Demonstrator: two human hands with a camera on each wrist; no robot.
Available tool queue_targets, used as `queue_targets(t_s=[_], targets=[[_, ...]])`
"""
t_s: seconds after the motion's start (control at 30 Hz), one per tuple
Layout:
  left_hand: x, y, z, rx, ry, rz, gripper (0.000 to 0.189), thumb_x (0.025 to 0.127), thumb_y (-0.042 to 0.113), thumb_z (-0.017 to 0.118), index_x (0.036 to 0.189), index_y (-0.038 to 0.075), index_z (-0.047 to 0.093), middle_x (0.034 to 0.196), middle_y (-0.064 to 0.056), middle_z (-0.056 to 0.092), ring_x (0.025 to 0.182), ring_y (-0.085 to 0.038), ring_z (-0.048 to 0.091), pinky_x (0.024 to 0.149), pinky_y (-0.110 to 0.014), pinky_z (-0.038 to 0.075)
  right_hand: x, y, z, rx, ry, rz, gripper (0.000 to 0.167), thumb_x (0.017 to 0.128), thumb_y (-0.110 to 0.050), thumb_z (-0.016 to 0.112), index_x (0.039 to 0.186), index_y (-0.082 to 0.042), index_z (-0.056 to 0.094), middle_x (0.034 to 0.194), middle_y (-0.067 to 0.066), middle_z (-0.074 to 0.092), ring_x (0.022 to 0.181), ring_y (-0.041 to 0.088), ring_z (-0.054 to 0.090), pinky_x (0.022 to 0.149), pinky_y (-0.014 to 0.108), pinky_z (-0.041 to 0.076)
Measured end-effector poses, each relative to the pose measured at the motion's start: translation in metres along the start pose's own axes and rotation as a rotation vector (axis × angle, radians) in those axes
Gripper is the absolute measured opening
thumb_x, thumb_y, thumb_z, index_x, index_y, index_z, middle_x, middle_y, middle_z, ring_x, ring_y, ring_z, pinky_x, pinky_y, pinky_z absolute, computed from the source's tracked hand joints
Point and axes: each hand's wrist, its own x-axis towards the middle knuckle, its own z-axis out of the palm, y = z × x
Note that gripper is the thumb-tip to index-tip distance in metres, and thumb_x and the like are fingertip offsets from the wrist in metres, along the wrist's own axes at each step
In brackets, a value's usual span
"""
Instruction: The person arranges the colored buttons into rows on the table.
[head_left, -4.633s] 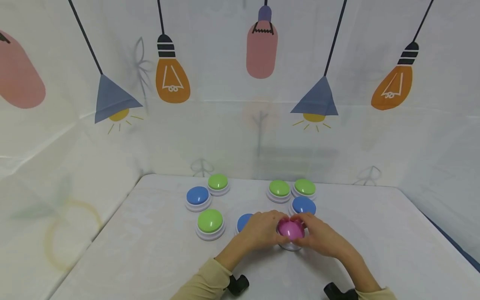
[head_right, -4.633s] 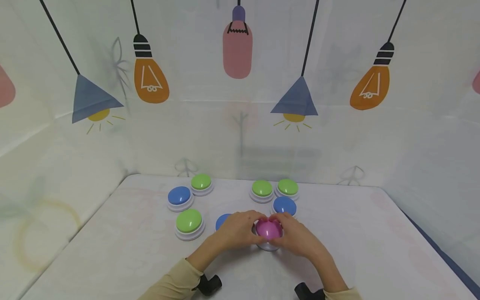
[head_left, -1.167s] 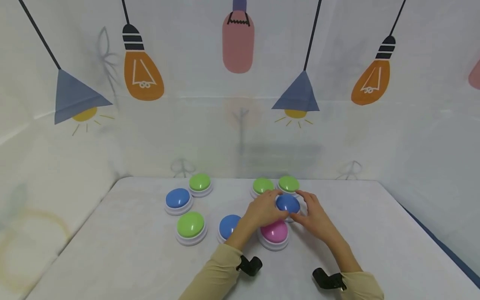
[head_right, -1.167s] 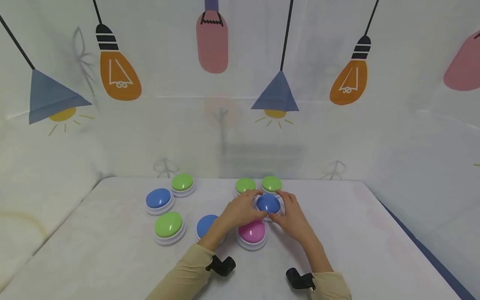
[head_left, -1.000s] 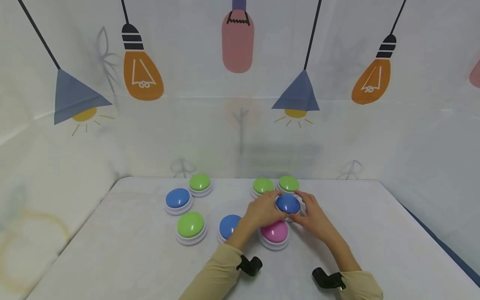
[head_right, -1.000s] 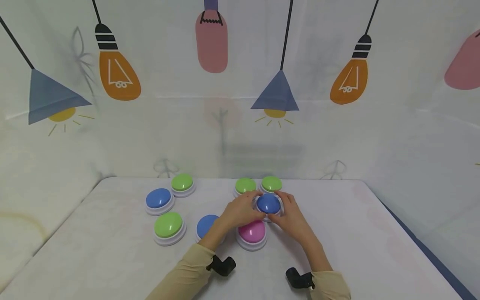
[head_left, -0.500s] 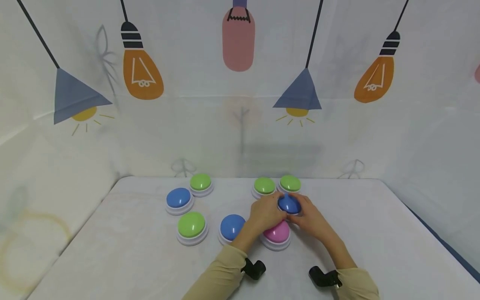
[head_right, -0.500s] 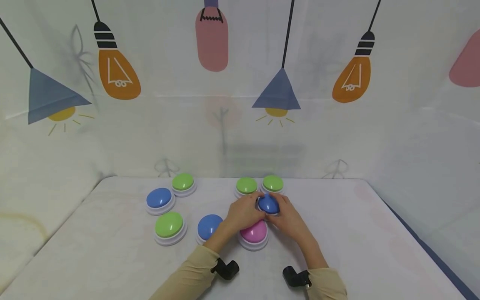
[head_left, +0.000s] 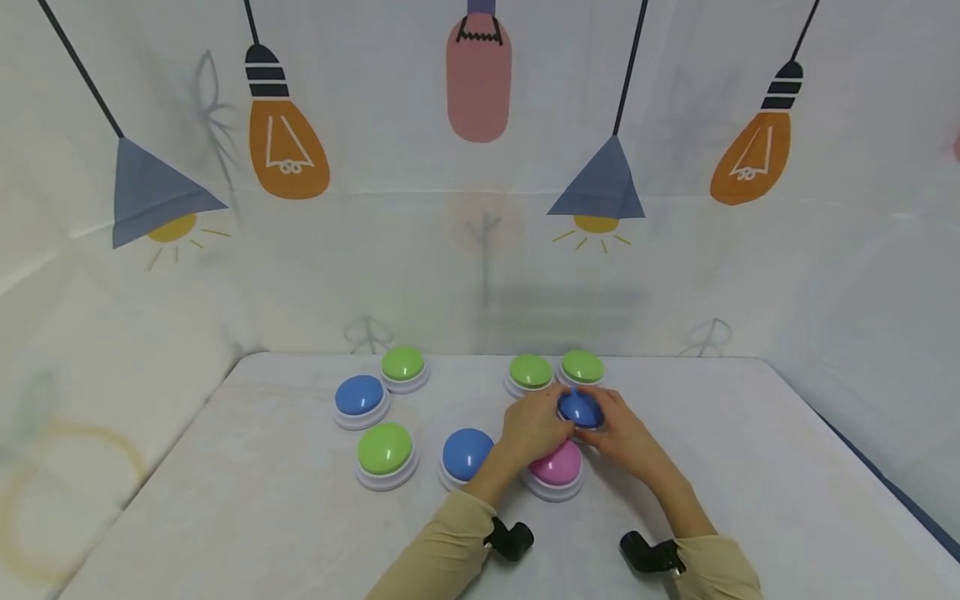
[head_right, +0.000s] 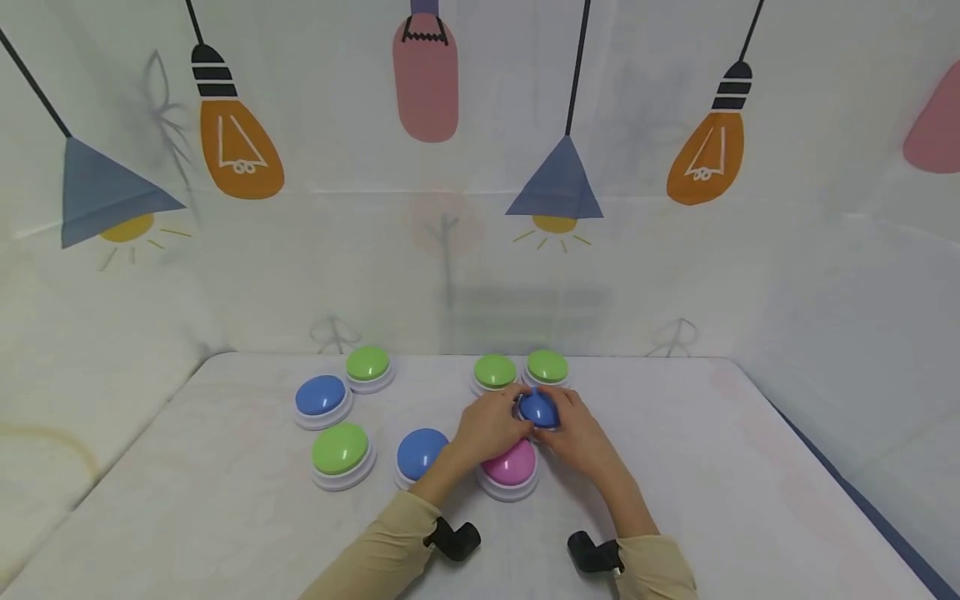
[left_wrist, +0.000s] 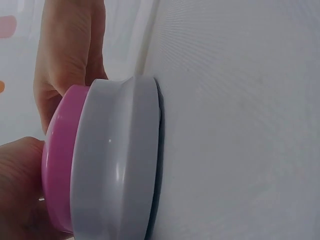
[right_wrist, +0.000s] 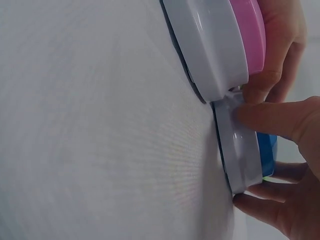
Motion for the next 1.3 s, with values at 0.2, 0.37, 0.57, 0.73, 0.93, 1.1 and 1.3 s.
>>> queue_targets(t_s=[0.2, 0.37, 0.57, 0.73, 0.93, 1.1, 1.3], targets=[[-0.002, 0.002, -0.001, 0.001, 0.007, 0.006, 0.053, 0.086, 0.035, 0.073, 0.134, 0.02, 0.06, 0.125, 0.002, 0.067, 0.107, -0.019, 0.065, 0.082, -0.035, 0.053, -0.001, 0.001, -0.002, -0.027, 0.006, -0.011, 0.062, 0.086, -0.006, 0.073, 0.141, 0.004, 0.045, 0.133, 0.033, 0.047, 0.123, 0.05, 0.05, 0.102, 0.063, 0.039], [-0.004, 0.003, -0.003, 0.004, 0.012, 0.011, 0.052, 0.086, 0.035, 0.072, 0.134, 0.019, 0.06, 0.124, 0.001, 0.068, 0.106, -0.019, 0.066, 0.081, -0.035, 0.054, -0.001, 0.001, -0.002, -0.035, 0.009, -0.013, 0.062, 0.086, -0.006, 0.074, 0.141, 0.002, 0.045, 0.133, 0.032, 0.048, 0.123, 0.05, 0.05, 0.102, 0.063, 0.04], [-0.005, 0.003, -0.005, 0.013, 0.012, 0.014, 0.051, 0.086, 0.036, 0.072, 0.133, 0.019, 0.061, 0.124, 0.0, 0.068, 0.105, -0.019, 0.066, 0.079, -0.034, 0.054, -0.001, 0.0, -0.003, -0.033, -0.002, -0.014, 0.062, 0.086, -0.008, 0.074, 0.14, 0.002, 0.046, 0.133, 0.033, 0.048, 0.122, 0.051, 0.051, 0.101, 0.064, 0.04], [-0.005, 0.003, -0.005, 0.02, 0.025, 0.019, 0.051, 0.086, 0.037, 0.072, 0.132, 0.019, 0.062, 0.122, 0.0, 0.069, 0.104, -0.02, 0.067, 0.078, -0.034, 0.054, -0.001, 0.001, -0.003, -0.039, 0.003, -0.03, 0.062, 0.086, -0.008, 0.074, 0.14, 0.002, 0.046, 0.132, 0.034, 0.048, 0.121, 0.05, 0.051, 0.101, 0.063, 0.041], [-0.006, 0.005, -0.006, 0.017, 0.034, 0.022, 0.052, 0.086, 0.038, 0.071, 0.134, 0.019, 0.061, 0.122, -0.001, 0.069, 0.101, -0.02, 0.067, 0.076, -0.034, 0.054, -0.003, 0.0, -0.009, -0.042, 0.007, -0.046, 0.061, 0.087, -0.01, 0.074, 0.14, 0.002, 0.047, 0.131, 0.033, 0.048, 0.12, 0.05, 0.052, 0.1, 0.063, 0.042], [-0.009, 0.009, -0.007, 0.01, 0.023, 0.031, 0.053, 0.086, 0.039, 0.071, 0.135, 0.021, 0.061, 0.123, 0.0, 0.069, 0.097, -0.017, 0.066, 0.074, -0.03, 0.053, -0.006, -0.005, -0.019, -0.034, -0.031, 0.0, 0.06, 0.087, -0.015, 0.074, 0.139, 0.0, 0.048, 0.13, 0.03, 0.049, 0.12, 0.048, 0.053, 0.1, 0.063, 0.042], [-0.012, 0.014, -0.008, 0.002, 0.055, 0.071, 0.051, 0.086, 0.037, 0.072, 0.132, 0.018, 0.063, 0.119, 0.001, 0.07, 0.1, -0.017, 0.067, 0.077, -0.032, 0.054, -0.009, -0.006, -0.028, -0.037, -0.028, -0.01, 0.058, 0.086, -0.015, 0.076, 0.135, 0.0, 0.051, 0.126, 0.027, 0.05, 0.116, 0.045, 0.055, 0.099, 0.063, 0.043]])
